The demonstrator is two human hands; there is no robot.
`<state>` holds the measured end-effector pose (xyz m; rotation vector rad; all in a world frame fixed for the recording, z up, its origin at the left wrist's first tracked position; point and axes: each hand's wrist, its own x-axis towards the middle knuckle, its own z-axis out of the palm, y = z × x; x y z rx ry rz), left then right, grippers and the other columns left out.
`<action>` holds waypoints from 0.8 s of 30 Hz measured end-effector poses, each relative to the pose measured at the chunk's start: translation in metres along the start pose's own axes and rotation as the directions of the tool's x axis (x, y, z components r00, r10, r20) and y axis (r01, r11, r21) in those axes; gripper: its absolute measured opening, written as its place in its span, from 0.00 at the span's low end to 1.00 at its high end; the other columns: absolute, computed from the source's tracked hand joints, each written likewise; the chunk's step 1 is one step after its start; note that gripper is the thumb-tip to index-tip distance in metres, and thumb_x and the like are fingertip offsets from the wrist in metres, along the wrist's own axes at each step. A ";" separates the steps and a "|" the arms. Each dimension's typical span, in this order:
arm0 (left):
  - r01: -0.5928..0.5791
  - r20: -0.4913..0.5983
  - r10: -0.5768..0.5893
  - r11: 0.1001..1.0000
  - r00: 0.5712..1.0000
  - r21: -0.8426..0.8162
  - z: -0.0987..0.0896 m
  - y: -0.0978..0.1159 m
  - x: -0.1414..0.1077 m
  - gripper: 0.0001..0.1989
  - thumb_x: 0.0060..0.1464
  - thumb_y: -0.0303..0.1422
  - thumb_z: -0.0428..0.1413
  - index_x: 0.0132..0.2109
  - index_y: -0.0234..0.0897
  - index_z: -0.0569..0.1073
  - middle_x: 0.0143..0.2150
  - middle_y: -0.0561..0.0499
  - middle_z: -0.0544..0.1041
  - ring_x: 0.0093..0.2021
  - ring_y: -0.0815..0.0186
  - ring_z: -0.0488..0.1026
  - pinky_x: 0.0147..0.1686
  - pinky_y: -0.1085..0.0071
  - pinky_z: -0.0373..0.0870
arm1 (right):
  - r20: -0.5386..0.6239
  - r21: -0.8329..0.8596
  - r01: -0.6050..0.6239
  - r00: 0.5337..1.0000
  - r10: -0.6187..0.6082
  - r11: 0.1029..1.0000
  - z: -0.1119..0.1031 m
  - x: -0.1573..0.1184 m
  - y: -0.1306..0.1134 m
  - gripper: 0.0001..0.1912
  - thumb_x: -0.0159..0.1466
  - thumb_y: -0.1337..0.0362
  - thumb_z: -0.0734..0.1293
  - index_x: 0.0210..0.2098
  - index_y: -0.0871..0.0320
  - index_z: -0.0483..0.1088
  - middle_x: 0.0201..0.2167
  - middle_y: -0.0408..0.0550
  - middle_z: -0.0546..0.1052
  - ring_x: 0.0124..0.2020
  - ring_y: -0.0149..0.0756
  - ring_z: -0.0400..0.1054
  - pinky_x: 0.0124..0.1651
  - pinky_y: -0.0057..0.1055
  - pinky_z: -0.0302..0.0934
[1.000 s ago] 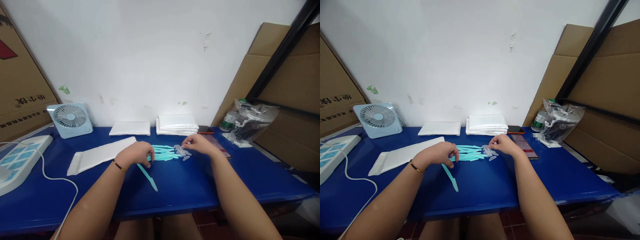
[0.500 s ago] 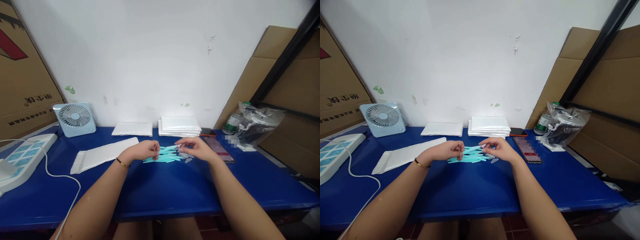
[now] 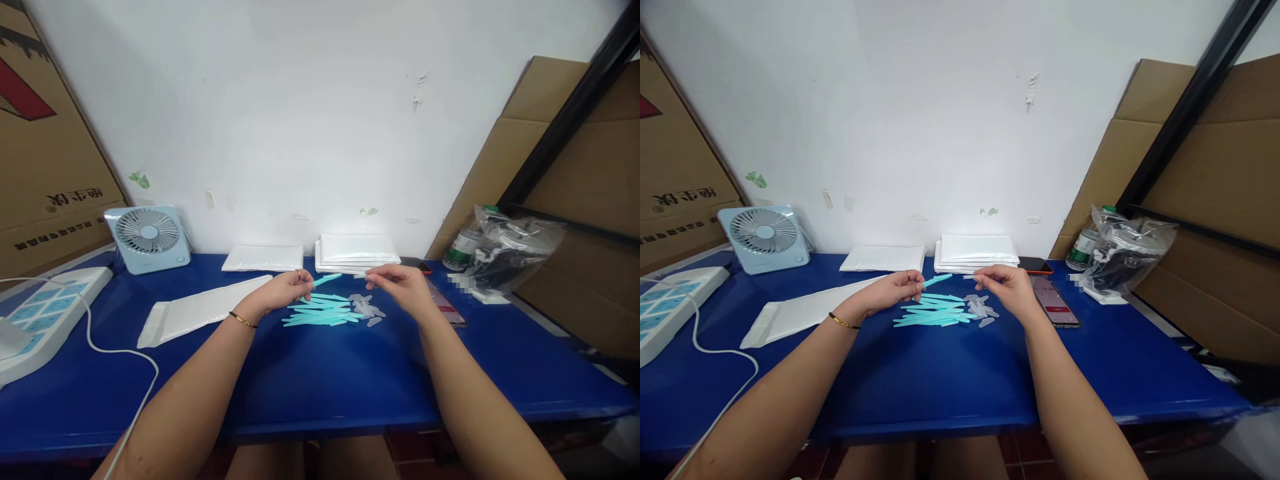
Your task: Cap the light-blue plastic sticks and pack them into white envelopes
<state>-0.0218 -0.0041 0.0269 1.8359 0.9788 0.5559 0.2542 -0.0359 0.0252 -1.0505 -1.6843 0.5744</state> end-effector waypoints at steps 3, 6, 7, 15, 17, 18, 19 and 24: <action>-0.067 -0.092 0.080 0.988 0.992 0.139 0.003 -0.001 0.003 0.18 0.54 0.46 0.47 0.38 0.36 0.72 0.36 0.50 0.74 0.35 0.67 0.68 0.34 0.73 0.63 | -0.041 0.091 -0.082 0.995 0.086 0.992 0.000 0.003 0.004 0.16 0.54 0.53 0.69 0.33 0.60 0.75 0.21 0.47 0.77 0.24 0.37 0.73 0.29 0.32 0.66; -0.093 -0.165 0.145 0.953 0.976 0.289 0.007 0.000 0.005 0.17 0.53 0.45 0.48 0.39 0.38 0.73 0.35 0.51 0.75 0.35 0.65 0.69 0.33 0.71 0.63 | 0.025 0.126 -0.122 0.993 0.119 0.985 0.006 0.004 0.008 0.16 0.55 0.53 0.69 0.33 0.60 0.75 0.21 0.47 0.76 0.24 0.36 0.73 0.28 0.31 0.66; -0.094 -0.191 0.165 0.938 0.968 0.334 0.008 0.001 0.005 0.17 0.53 0.45 0.48 0.39 0.38 0.73 0.35 0.51 0.75 0.35 0.64 0.69 0.33 0.71 0.63 | 0.051 0.129 -0.125 0.992 0.120 0.984 0.008 0.003 0.009 0.16 0.55 0.53 0.69 0.34 0.60 0.75 0.21 0.47 0.77 0.25 0.36 0.73 0.28 0.31 0.66; -0.113 -0.181 0.211 0.891 0.961 0.440 0.011 0.003 0.006 0.15 0.54 0.42 0.48 0.38 0.40 0.74 0.38 0.51 0.76 0.38 0.63 0.70 0.35 0.71 0.64 | 0.064 0.155 -0.111 0.993 0.102 0.982 0.015 0.000 0.011 0.15 0.53 0.56 0.71 0.36 0.60 0.74 0.26 0.50 0.79 0.31 0.40 0.75 0.32 0.33 0.67; -0.112 -0.174 0.207 0.891 0.963 0.439 0.011 0.002 0.007 0.14 0.54 0.41 0.48 0.38 0.40 0.74 0.38 0.51 0.76 0.38 0.63 0.70 0.35 0.72 0.64 | 0.066 0.151 -0.097 0.994 0.088 0.984 0.015 0.000 0.011 0.14 0.54 0.57 0.71 0.36 0.60 0.75 0.27 0.50 0.79 0.31 0.40 0.75 0.33 0.33 0.67; -0.111 -0.169 0.203 0.892 0.965 0.438 0.011 0.001 0.007 0.14 0.54 0.41 0.48 0.38 0.40 0.74 0.38 0.51 0.76 0.38 0.63 0.70 0.34 0.72 0.64 | 0.069 0.149 -0.092 0.994 0.083 0.985 0.015 0.000 0.011 0.14 0.54 0.57 0.71 0.36 0.60 0.75 0.27 0.51 0.79 0.31 0.40 0.74 0.33 0.33 0.67; -0.109 -0.163 0.197 0.893 0.967 0.436 0.011 0.001 0.007 0.14 0.55 0.41 0.48 0.39 0.40 0.74 0.38 0.51 0.76 0.37 0.63 0.70 0.34 0.72 0.64 | 0.073 0.146 -0.092 0.994 0.082 0.985 0.015 0.000 0.011 0.15 0.54 0.57 0.71 0.36 0.60 0.75 0.27 0.51 0.79 0.31 0.40 0.74 0.33 0.33 0.67; -0.089 -0.170 0.179 0.896 0.969 0.436 0.011 0.001 0.007 0.14 0.54 0.42 0.49 0.39 0.39 0.74 0.39 0.51 0.76 0.38 0.63 0.70 0.35 0.71 0.64 | 0.038 0.117 -0.146 0.989 0.142 0.982 0.014 0.002 0.013 0.18 0.54 0.52 0.69 0.35 0.61 0.74 0.21 0.47 0.76 0.24 0.36 0.72 0.28 0.31 0.65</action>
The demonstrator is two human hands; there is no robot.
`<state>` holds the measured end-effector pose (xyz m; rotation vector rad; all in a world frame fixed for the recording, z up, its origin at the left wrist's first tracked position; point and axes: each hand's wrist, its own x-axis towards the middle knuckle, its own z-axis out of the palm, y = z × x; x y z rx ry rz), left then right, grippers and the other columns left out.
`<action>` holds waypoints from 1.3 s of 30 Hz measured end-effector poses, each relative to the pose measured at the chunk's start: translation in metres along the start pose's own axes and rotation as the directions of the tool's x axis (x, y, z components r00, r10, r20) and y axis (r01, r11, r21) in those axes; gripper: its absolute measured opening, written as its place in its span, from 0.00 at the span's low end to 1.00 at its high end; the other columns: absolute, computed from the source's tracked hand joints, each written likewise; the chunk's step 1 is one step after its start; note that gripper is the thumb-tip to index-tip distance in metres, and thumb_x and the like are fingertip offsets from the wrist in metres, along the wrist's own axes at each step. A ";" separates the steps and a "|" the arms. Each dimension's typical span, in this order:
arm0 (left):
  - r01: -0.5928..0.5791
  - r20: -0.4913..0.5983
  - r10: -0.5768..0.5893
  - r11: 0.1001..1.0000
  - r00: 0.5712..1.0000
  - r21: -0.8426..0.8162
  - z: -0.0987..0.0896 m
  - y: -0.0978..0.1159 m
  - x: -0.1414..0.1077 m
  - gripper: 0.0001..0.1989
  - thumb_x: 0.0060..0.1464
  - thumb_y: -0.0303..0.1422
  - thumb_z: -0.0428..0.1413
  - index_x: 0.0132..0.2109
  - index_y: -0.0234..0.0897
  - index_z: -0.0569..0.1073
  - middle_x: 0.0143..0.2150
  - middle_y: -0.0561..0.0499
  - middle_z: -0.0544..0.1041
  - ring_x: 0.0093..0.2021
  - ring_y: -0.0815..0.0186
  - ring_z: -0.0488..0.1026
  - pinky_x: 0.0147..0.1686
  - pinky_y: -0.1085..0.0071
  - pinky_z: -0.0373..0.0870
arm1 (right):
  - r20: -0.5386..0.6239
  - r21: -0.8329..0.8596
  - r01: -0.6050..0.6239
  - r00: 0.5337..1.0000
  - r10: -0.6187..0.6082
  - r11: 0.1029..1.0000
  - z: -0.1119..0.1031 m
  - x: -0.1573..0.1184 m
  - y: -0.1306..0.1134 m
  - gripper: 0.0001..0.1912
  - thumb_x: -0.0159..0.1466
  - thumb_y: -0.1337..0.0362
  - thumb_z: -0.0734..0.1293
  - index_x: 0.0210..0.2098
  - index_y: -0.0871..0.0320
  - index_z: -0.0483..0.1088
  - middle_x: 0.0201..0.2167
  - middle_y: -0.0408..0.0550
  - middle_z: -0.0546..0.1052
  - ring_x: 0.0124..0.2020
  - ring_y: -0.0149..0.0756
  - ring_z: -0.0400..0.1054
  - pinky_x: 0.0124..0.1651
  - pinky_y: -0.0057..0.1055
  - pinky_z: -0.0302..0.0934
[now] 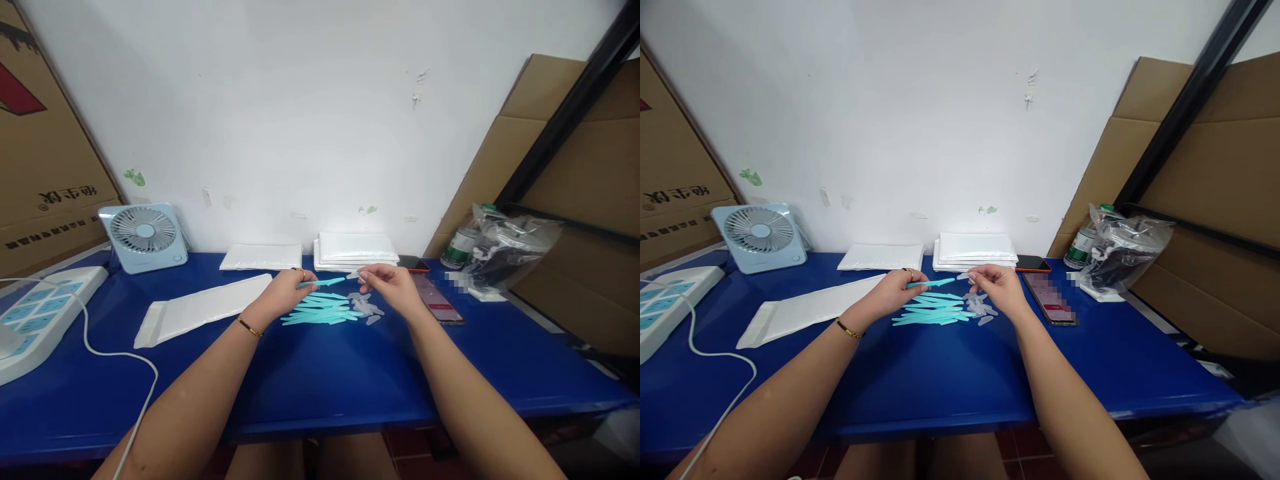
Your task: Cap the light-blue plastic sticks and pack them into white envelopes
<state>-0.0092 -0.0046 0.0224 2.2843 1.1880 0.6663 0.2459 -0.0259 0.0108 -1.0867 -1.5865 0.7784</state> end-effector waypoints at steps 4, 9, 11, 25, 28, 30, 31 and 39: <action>-0.019 -0.009 0.019 1.000 1.000 0.008 0.000 0.001 0.000 0.14 0.55 0.42 0.49 0.39 0.40 0.74 0.39 0.51 0.76 0.39 0.63 0.70 0.36 0.71 0.63 | 0.050 0.025 -0.032 0.998 0.030 0.999 0.002 0.000 -0.002 0.18 0.54 0.52 0.69 0.32 0.62 0.73 0.22 0.46 0.75 0.21 0.32 0.70 0.24 0.28 0.62; -0.024 -0.014 0.025 0.999 1.000 0.040 0.001 0.001 0.000 0.13 0.55 0.40 0.49 0.39 0.39 0.74 0.40 0.50 0.76 0.40 0.62 0.70 0.37 0.71 0.63 | 0.086 0.061 -0.055 0.995 0.049 0.997 0.009 -0.002 -0.002 0.18 0.54 0.52 0.69 0.33 0.62 0.73 0.23 0.46 0.75 0.20 0.32 0.70 0.25 0.28 0.62; -0.029 -0.012 0.030 0.998 0.999 0.057 0.001 0.000 0.001 0.13 0.55 0.40 0.48 0.38 0.39 0.74 0.39 0.50 0.76 0.41 0.62 0.70 0.38 0.71 0.63 | 0.085 0.084 -0.056 0.995 0.049 0.995 0.009 -0.001 0.000 0.18 0.54 0.52 0.69 0.33 0.62 0.73 0.24 0.46 0.75 0.21 0.32 0.71 0.26 0.28 0.63; -0.093 0.015 0.092 0.962 0.996 0.255 0.013 0.013 0.001 0.15 0.57 0.36 0.48 0.48 0.41 0.73 0.45 0.47 0.74 0.47 0.59 0.68 0.49 0.67 0.61 | 0.213 -0.251 0.124 0.975 -0.070 0.960 0.013 0.000 0.006 0.14 0.58 0.54 0.66 0.33 0.57 0.76 0.28 0.48 0.77 0.30 0.37 0.70 0.33 0.32 0.64; -0.079 -0.126 0.129 0.935 0.984 0.347 0.019 0.016 -0.002 0.25 0.56 0.38 0.50 0.60 0.41 0.61 0.59 0.45 0.63 0.60 0.55 0.57 0.58 0.60 0.53 | 0.105 -0.444 0.186 0.982 -0.155 0.877 -0.001 0.012 0.022 0.11 0.58 0.56 0.66 0.32 0.56 0.76 0.31 0.48 0.77 0.32 0.37 0.69 0.36 0.33 0.62; -0.087 -0.061 0.118 0.923 0.991 0.375 0.024 0.015 -0.006 0.30 0.56 0.42 0.50 0.63 0.38 0.54 0.65 0.42 0.55 0.64 0.54 0.48 0.61 0.58 0.47 | 0.025 -0.494 0.145 0.988 -0.152 0.857 -0.008 0.020 0.036 0.10 0.58 0.57 0.66 0.32 0.56 0.77 0.30 0.48 0.77 0.31 0.36 0.69 0.36 0.33 0.61; -0.091 0.030 0.086 0.923 0.996 0.373 0.028 0.013 -0.008 0.32 0.56 0.45 0.49 0.64 0.36 0.53 0.66 0.40 0.52 0.65 0.53 0.46 0.61 0.58 0.47 | 0.028 -0.501 0.136 0.990 -0.141 0.855 -0.009 0.024 0.043 0.10 0.57 0.58 0.66 0.32 0.56 0.77 0.30 0.48 0.77 0.32 0.36 0.69 0.36 0.32 0.61; -0.074 0.311 -0.057 0.917 0.949 0.392 0.052 0.011 -0.025 0.39 0.53 0.52 0.47 0.64 0.31 0.53 0.66 0.35 0.50 0.66 0.48 0.44 0.59 0.55 0.50 | 0.236 -0.556 0.232 0.965 -0.116 0.798 -0.004 0.028 0.058 0.08 0.57 0.65 0.66 0.33 0.56 0.78 0.33 0.48 0.77 0.34 0.36 0.70 0.38 0.31 0.61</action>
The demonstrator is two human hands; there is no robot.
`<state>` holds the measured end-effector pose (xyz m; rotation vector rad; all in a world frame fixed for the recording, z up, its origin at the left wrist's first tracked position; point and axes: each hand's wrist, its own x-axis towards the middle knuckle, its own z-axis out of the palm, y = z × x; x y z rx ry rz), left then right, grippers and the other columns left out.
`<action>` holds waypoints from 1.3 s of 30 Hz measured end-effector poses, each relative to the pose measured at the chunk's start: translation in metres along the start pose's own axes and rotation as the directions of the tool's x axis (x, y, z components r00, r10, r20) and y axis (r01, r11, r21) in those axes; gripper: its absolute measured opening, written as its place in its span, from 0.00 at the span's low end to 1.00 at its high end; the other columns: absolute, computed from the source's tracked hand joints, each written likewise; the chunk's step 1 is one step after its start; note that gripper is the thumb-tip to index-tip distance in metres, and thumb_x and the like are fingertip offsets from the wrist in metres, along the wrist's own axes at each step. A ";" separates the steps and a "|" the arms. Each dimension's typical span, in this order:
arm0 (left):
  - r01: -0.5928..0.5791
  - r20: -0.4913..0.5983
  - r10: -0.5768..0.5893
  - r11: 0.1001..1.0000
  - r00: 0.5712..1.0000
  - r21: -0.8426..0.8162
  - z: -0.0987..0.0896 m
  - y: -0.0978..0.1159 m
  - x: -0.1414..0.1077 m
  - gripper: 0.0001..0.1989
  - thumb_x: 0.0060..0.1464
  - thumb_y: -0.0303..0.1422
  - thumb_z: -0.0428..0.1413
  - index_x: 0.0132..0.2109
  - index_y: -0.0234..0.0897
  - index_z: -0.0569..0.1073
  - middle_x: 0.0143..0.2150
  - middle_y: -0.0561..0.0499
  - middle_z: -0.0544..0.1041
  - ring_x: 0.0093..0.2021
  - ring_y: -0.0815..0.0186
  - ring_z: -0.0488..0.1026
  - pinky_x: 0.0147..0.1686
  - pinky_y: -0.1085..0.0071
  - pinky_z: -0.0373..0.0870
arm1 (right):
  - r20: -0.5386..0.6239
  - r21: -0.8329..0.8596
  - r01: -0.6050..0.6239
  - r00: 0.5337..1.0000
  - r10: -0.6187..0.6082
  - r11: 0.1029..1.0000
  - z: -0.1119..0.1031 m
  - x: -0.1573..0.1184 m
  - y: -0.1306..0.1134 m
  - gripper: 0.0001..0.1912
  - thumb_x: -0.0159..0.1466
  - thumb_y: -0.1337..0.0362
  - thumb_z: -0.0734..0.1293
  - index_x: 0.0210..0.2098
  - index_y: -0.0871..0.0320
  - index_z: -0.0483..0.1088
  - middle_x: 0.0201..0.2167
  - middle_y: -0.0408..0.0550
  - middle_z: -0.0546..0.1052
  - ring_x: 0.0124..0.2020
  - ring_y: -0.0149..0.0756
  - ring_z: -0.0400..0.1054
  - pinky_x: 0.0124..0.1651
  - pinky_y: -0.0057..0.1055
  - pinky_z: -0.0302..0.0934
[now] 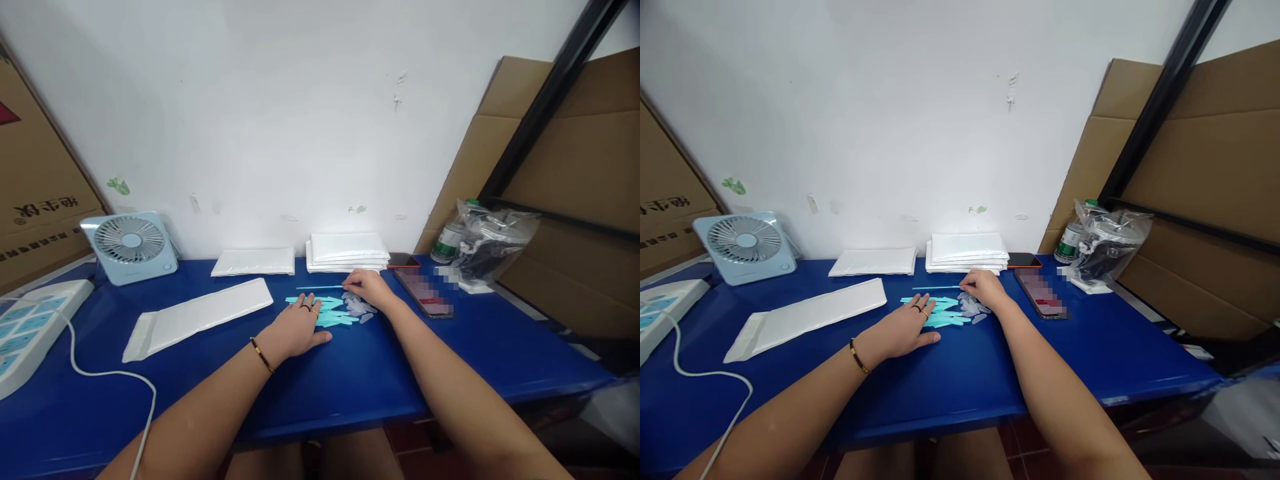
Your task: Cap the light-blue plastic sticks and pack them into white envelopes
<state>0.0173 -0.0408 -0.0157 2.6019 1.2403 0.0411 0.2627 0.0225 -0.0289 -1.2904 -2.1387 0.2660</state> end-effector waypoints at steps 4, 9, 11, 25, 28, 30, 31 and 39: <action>-0.003 -0.010 0.003 1.000 1.000 0.009 -0.009 0.009 -0.005 0.36 0.52 0.54 0.46 0.61 0.34 0.60 0.63 0.36 0.58 0.63 0.47 0.52 0.56 0.56 0.55 | 0.034 0.058 -0.033 0.999 0.031 0.998 -0.011 -0.005 0.003 0.08 0.57 0.61 0.67 0.32 0.55 0.78 0.33 0.47 0.75 0.30 0.33 0.68 0.33 0.28 0.60; 0.118 -0.174 -0.114 0.993 0.978 0.016 -0.021 -0.005 0.009 0.18 0.60 0.40 0.42 0.48 0.38 0.71 0.44 0.41 0.75 0.47 0.54 0.70 0.45 0.62 0.62 | 0.163 0.070 -0.066 0.985 0.054 0.995 -0.015 -0.007 0.005 0.09 0.54 0.59 0.69 0.32 0.55 0.78 0.30 0.45 0.73 0.28 0.31 0.64 0.31 0.26 0.57; 0.163 -0.210 -0.162 0.987 0.964 -0.015 -0.022 -0.019 0.017 0.12 0.56 0.36 0.48 0.42 0.38 0.73 0.42 0.44 0.75 0.45 0.56 0.71 0.41 0.66 0.63 | 0.196 0.068 -0.083 0.978 0.068 0.994 -0.014 -0.007 0.003 0.09 0.53 0.58 0.69 0.30 0.56 0.78 0.30 0.45 0.73 0.27 0.30 0.63 0.30 0.26 0.57; 0.183 -0.210 -0.268 0.918 0.940 -0.353 -0.018 -0.042 0.024 0.09 0.52 0.34 0.48 0.34 0.37 0.71 0.34 0.49 0.76 0.31 0.65 0.70 0.26 0.72 0.59 | 0.216 0.178 -0.164 0.968 0.124 0.970 -0.015 -0.012 -0.005 0.05 0.53 0.64 0.66 0.29 0.59 0.71 0.23 0.43 0.73 0.24 0.29 0.64 0.27 0.25 0.58; 0.129 -0.182 -0.242 0.869 0.953 -0.478 -0.018 -0.047 0.026 0.08 0.51 0.33 0.47 0.35 0.37 0.69 0.33 0.50 0.76 0.28 0.67 0.69 0.25 0.73 0.60 | 0.160 0.337 -0.197 0.976 0.151 0.921 -0.016 -0.012 -0.006 0.07 0.53 0.62 0.67 0.30 0.59 0.70 0.22 0.43 0.73 0.24 0.30 0.67 0.27 0.25 0.60; 0.090 -0.169 -0.221 0.821 0.960 -0.563 -0.017 -0.050 0.027 0.09 0.49 0.34 0.48 0.35 0.36 0.69 0.32 0.49 0.76 0.28 0.67 0.69 0.26 0.73 0.61 | 0.138 0.455 -0.220 0.975 0.176 0.863 -0.016 -0.011 -0.007 0.09 0.53 0.60 0.68 0.31 0.60 0.71 0.21 0.43 0.73 0.24 0.31 0.68 0.28 0.27 0.62; 0.073 -0.168 -0.216 0.795 0.962 -0.602 -0.017 -0.051 0.027 0.10 0.49 0.35 0.48 0.35 0.36 0.69 0.32 0.49 0.76 0.29 0.66 0.69 0.27 0.73 0.61 | 0.120 0.506 -0.225 0.974 0.191 0.833 -0.016 -0.011 -0.007 0.11 0.52 0.60 0.69 0.31 0.60 0.71 0.22 0.44 0.74 0.25 0.32 0.69 0.30 0.28 0.63; 0.069 -0.153 -0.244 0.712 0.958 -0.699 -0.017 -0.056 0.027 0.12 0.48 0.39 0.49 0.35 0.35 0.69 0.32 0.49 0.74 0.32 0.67 0.68 0.32 0.71 0.63 | -0.052 0.595 -0.137 0.977 0.208 0.792 -0.012 -0.010 -0.010 0.15 0.44 0.58 0.75 0.28 0.60 0.74 0.27 0.47 0.78 0.30 0.36 0.72 0.37 0.34 0.67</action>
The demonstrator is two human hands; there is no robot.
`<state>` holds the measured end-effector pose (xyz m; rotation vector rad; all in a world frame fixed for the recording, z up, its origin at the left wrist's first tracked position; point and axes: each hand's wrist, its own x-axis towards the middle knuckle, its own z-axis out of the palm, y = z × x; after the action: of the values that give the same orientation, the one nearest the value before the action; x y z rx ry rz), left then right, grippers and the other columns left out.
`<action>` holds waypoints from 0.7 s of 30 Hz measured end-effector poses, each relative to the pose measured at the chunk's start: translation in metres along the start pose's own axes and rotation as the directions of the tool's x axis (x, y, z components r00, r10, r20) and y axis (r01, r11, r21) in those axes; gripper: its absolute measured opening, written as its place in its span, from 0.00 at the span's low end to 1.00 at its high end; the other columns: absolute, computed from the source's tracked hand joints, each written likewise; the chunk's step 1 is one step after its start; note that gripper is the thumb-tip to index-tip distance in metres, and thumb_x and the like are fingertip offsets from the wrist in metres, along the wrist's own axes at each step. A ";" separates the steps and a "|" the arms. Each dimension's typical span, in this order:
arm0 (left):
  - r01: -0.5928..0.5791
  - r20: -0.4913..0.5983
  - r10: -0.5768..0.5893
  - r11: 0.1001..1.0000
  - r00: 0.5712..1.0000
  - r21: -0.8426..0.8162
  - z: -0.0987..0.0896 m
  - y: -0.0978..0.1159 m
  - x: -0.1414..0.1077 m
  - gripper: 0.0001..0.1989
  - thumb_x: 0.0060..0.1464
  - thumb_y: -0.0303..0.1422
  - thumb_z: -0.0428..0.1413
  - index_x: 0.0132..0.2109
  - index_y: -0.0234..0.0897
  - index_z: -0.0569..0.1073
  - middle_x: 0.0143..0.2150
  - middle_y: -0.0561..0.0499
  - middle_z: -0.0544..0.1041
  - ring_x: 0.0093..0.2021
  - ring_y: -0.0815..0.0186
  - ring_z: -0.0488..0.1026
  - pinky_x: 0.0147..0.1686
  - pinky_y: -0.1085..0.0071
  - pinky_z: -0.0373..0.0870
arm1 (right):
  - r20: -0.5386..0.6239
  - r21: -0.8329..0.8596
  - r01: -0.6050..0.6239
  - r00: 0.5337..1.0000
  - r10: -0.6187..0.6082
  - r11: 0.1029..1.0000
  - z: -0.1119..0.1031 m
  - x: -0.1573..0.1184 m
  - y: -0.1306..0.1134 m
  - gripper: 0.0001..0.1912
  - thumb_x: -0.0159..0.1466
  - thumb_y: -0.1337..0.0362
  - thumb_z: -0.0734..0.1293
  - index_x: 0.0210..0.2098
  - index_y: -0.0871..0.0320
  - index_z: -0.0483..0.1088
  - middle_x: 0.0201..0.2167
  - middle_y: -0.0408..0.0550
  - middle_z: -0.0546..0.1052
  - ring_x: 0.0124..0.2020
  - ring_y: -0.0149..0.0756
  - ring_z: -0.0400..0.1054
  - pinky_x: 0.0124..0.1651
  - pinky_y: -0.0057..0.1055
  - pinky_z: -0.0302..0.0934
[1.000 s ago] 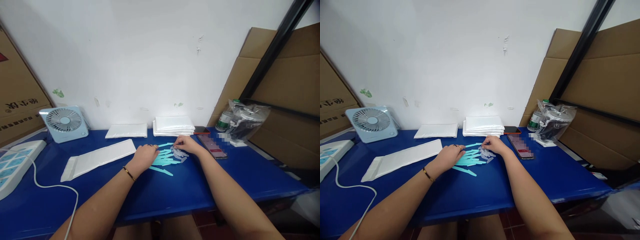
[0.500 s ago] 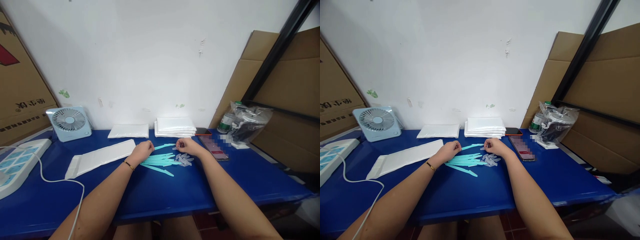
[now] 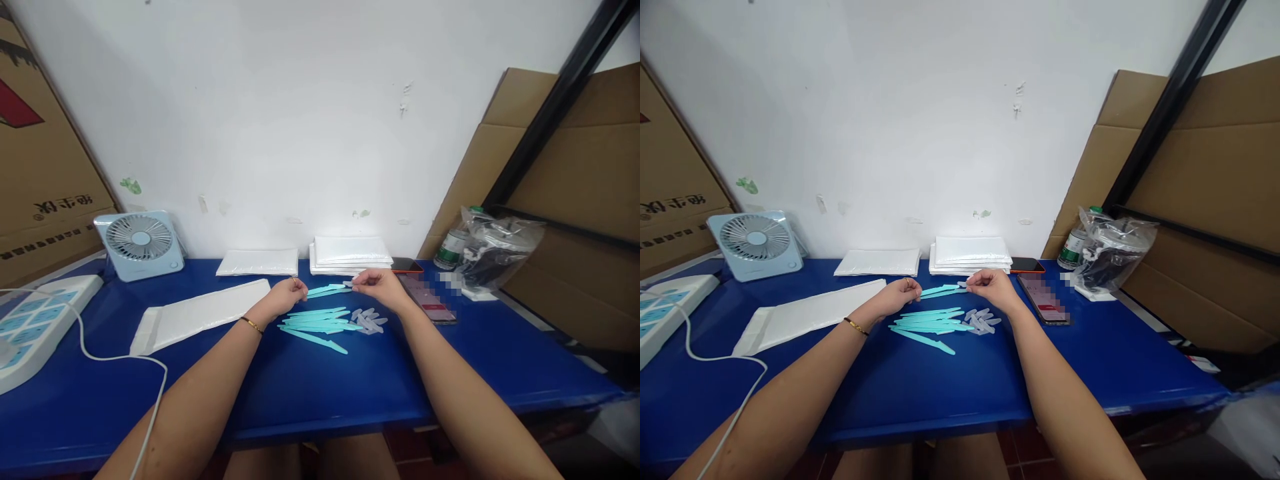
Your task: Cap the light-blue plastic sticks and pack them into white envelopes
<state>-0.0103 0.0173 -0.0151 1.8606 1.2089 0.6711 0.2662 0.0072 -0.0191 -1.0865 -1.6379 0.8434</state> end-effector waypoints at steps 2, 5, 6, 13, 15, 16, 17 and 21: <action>0.008 0.002 -0.008 1.000 1.000 -0.001 0.000 0.001 0.000 0.12 0.48 0.39 0.50 0.35 0.34 0.69 0.32 0.49 0.74 0.32 0.66 0.68 0.32 0.71 0.63 | 0.009 -0.008 0.018 1.000 -0.018 1.000 0.002 0.000 0.000 0.14 0.45 0.58 0.75 0.28 0.60 0.74 0.28 0.47 0.78 0.31 0.36 0.72 0.37 0.34 0.66; 0.024 0.020 -0.023 1.000 1.000 -0.007 0.000 0.005 -0.001 0.12 0.47 0.39 0.50 0.35 0.35 0.69 0.32 0.49 0.75 0.32 0.66 0.68 0.33 0.71 0.64 | 0.020 -0.025 0.051 0.999 -0.050 0.998 0.004 0.000 0.000 0.14 0.46 0.58 0.74 0.28 0.59 0.74 0.28 0.48 0.78 0.31 0.36 0.72 0.36 0.34 0.66; 0.031 0.021 -0.031 0.999 0.999 -0.008 0.000 0.006 -0.002 0.12 0.47 0.39 0.50 0.34 0.35 0.69 0.32 0.49 0.75 0.32 0.66 0.68 0.33 0.71 0.64 | 0.018 -0.034 0.060 0.998 -0.059 0.998 0.004 0.000 0.000 0.14 0.46 0.58 0.74 0.28 0.59 0.74 0.28 0.48 0.78 0.31 0.37 0.71 0.36 0.34 0.66; 0.070 0.002 -0.070 0.997 0.998 -0.034 -0.001 0.016 -0.006 0.12 0.47 0.39 0.51 0.34 0.34 0.69 0.32 0.50 0.74 0.31 0.67 0.68 0.34 0.72 0.64 | -0.002 -0.069 0.094 0.996 -0.094 0.993 0.005 -0.001 -0.003 0.13 0.46 0.57 0.74 0.28 0.59 0.74 0.29 0.48 0.77 0.31 0.36 0.71 0.36 0.34 0.67; 0.068 0.019 -0.067 0.996 0.998 -0.050 0.001 0.017 -0.006 0.13 0.47 0.39 0.51 0.35 0.34 0.69 0.32 0.50 0.75 0.31 0.67 0.68 0.34 0.72 0.64 | 0.024 -0.062 0.096 0.995 -0.094 0.993 0.010 -0.002 -0.006 0.13 0.46 0.58 0.74 0.28 0.59 0.74 0.29 0.48 0.77 0.31 0.36 0.71 0.36 0.34 0.67; 0.069 0.029 -0.067 0.996 0.997 -0.053 0.003 0.017 -0.006 0.13 0.48 0.39 0.51 0.35 0.33 0.70 0.32 0.49 0.75 0.32 0.67 0.68 0.33 0.72 0.64 | 0.037 -0.063 0.099 0.995 -0.097 0.993 0.013 -0.002 -0.007 0.12 0.46 0.58 0.74 0.27 0.59 0.74 0.29 0.48 0.77 0.31 0.36 0.71 0.36 0.34 0.67; 0.070 0.039 -0.068 0.996 0.997 -0.047 0.005 0.017 -0.005 0.13 0.48 0.39 0.51 0.36 0.33 0.70 0.33 0.49 0.75 0.32 0.67 0.69 0.33 0.72 0.64 | 0.048 -0.066 0.103 0.994 -0.100 0.992 0.015 -0.003 -0.008 0.11 0.46 0.58 0.74 0.26 0.59 0.74 0.29 0.48 0.77 0.31 0.36 0.71 0.36 0.33 0.67; 0.003 -0.079 0.009 0.989 0.997 0.146 0.011 0.014 -0.003 0.14 0.49 0.39 0.53 0.40 0.35 0.71 0.38 0.47 0.75 0.38 0.64 0.71 0.35 0.71 0.65 | 0.049 -0.089 0.067 0.997 -0.062 0.994 0.018 0.000 -0.001 0.11 0.46 0.59 0.73 0.25 0.59 0.74 0.28 0.48 0.77 0.30 0.36 0.71 0.35 0.33 0.67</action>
<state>0.0038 0.0076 -0.0092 1.9722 1.3377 0.6801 0.2489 0.0062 -0.0238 -1.0770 -1.7551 0.7640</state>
